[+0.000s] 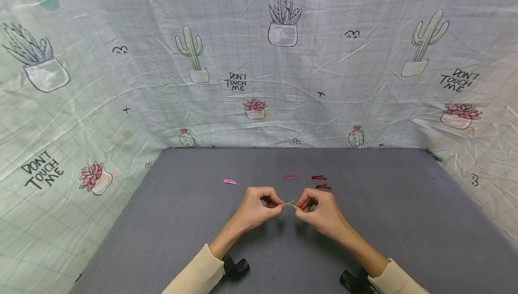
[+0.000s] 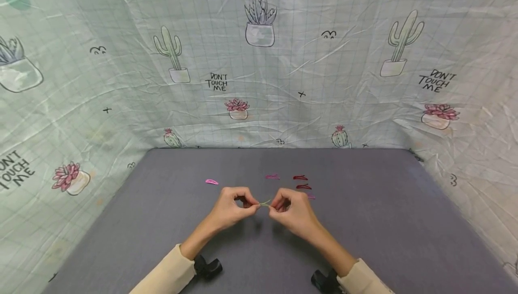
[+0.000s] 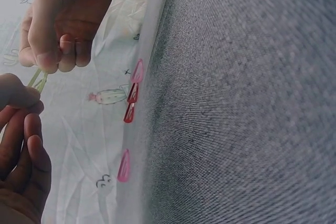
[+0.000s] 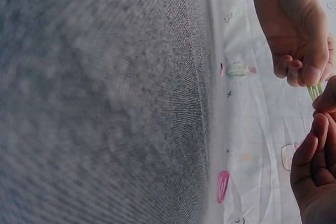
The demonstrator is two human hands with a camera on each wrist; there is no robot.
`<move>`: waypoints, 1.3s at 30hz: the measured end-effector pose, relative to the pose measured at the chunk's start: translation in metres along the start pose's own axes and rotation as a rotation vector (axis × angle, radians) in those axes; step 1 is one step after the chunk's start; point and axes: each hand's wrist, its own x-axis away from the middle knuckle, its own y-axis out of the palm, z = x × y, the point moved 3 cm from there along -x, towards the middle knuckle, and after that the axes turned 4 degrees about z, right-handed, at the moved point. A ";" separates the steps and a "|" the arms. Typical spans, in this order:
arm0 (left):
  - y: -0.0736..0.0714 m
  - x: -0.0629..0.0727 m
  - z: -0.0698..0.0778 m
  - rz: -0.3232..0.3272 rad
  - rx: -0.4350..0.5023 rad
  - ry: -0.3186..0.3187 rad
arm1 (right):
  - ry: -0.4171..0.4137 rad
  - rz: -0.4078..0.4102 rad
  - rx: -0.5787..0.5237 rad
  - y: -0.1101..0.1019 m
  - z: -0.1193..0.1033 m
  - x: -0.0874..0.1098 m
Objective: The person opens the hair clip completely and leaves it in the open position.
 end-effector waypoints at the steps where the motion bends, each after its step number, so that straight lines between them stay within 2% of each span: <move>1: 0.000 0.000 0.000 -0.002 0.001 -0.001 | -0.003 -0.001 0.002 0.000 0.001 0.000; 18: 0.002 0.001 0.000 -0.008 -0.020 -0.003 | -0.027 -0.049 0.016 -0.002 0.006 0.000; 20: 0.002 0.001 0.005 -0.007 -0.023 -0.003 | -0.026 -0.051 0.025 -0.003 0.006 0.000; 26: -0.003 -0.001 0.030 -0.014 -0.014 -0.004 | -0.030 -0.052 0.040 -0.005 0.005 -0.001; 29: -0.004 -0.001 0.033 -0.016 -0.013 -0.006 | -0.030 -0.060 0.036 -0.005 0.005 -0.002; 36: 0.002 0.000 0.002 -0.021 -0.037 -0.010 | -0.020 -0.090 0.034 -0.006 0.005 -0.002; 39: 0.001 0.000 -0.001 -0.021 -0.032 0.000 | -0.008 -0.106 0.038 -0.007 0.004 -0.003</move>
